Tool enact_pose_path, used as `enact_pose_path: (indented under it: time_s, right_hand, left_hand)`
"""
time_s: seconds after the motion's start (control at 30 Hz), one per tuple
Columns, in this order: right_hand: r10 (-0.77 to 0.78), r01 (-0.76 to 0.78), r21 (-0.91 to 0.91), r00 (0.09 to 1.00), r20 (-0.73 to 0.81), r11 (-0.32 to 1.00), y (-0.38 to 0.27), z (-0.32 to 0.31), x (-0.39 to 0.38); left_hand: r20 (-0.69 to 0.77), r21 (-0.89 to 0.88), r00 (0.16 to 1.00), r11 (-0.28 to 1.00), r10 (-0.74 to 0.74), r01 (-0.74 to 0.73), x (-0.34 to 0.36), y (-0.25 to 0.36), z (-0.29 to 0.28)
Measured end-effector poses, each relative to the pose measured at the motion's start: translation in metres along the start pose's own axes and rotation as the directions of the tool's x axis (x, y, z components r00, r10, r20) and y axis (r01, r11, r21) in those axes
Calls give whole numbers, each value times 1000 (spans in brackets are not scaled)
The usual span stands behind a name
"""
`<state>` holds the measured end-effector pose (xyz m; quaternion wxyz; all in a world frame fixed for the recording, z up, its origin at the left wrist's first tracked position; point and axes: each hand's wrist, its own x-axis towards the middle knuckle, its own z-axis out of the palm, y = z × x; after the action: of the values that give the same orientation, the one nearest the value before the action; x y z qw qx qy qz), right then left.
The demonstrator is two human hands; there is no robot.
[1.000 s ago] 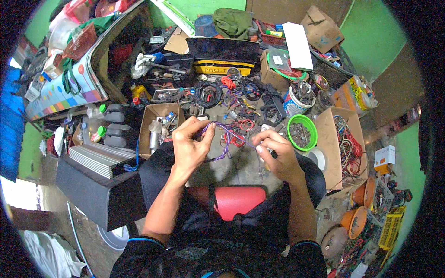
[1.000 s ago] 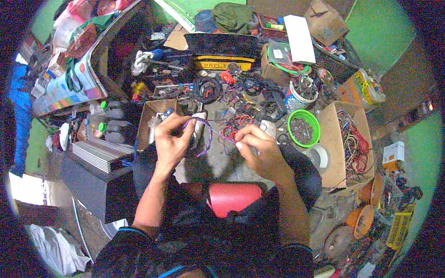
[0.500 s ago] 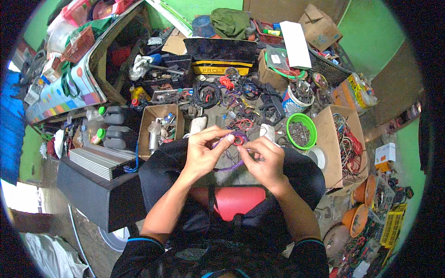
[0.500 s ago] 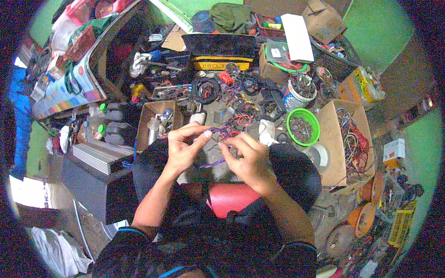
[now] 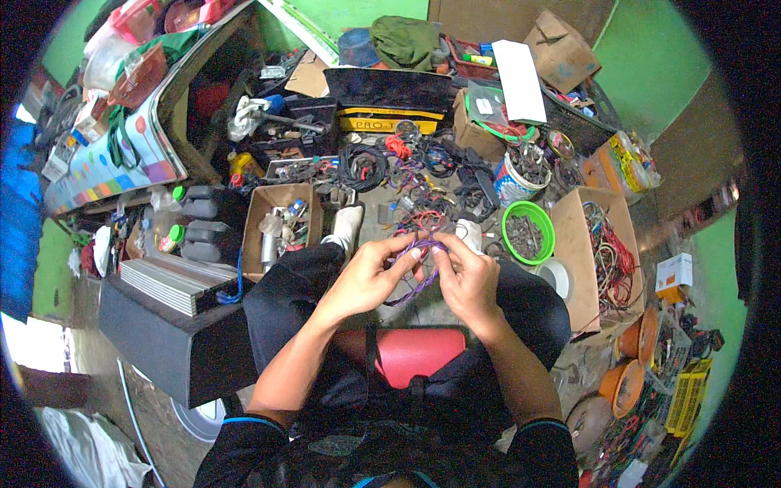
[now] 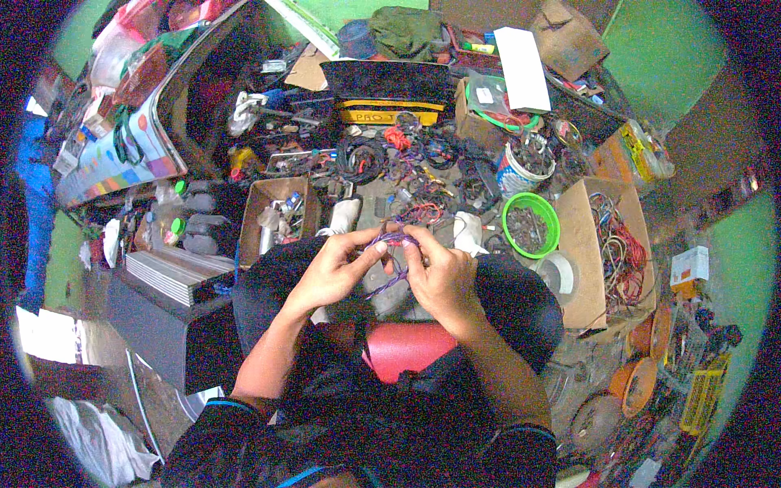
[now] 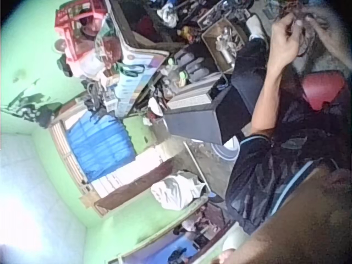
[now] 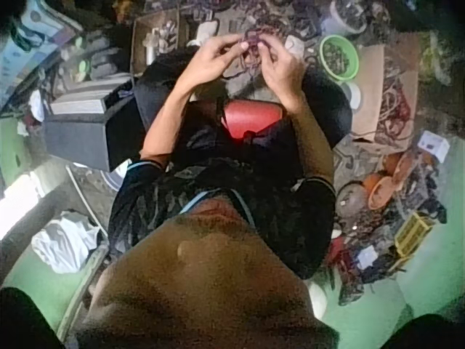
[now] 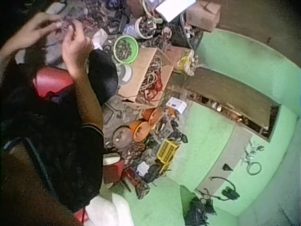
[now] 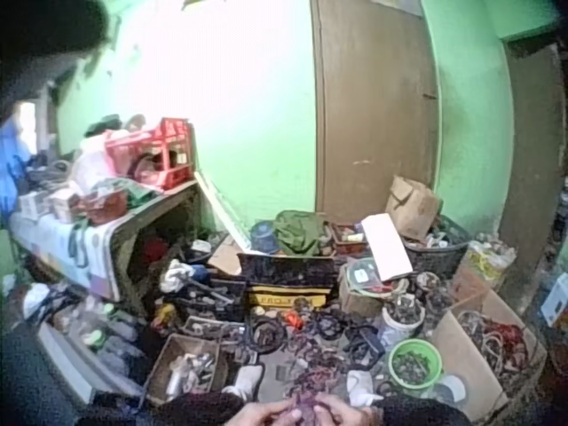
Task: The person sits cross-legged and untangles a bundle of purple and red wires. They strip the insulation from the wire ends using a small tool and then twist the exposed strands together to join them.
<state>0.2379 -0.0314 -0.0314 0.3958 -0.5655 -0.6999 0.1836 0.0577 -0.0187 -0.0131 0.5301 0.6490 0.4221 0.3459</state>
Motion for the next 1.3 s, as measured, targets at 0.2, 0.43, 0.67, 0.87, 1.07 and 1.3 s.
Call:
enact_pose_path:
  time_s: [0.2,0.43,0.67,0.87,1.07,1.3]
  right_hand:
    - [10,-27,188,996,94,982,6,8,4]
    - [-99,-368,739,859,503,564,6,-18,11]
    - [92,-452,669,861,501,590,7,-19,13]
    - [38,-125,353,969,244,927,3,-9,8]
    - [137,-255,407,945,296,877,18,-5,6]
    - [300,-391,549,920,253,738,3,-16,13]
  left_hand:
    - [-246,253,945,956,214,-150,1,-10,5]
    - [-262,-214,960,964,102,-160,-2,14,3]
    - [-124,-279,991,960,-52,15,2,5,-3]
    - [-277,256,905,932,324,-255,4,-7,-5]
    - [-154,-221,979,961,137,-169,1,6,-6]
    - [9,47,979,978,204,-204,-1,1,-11]
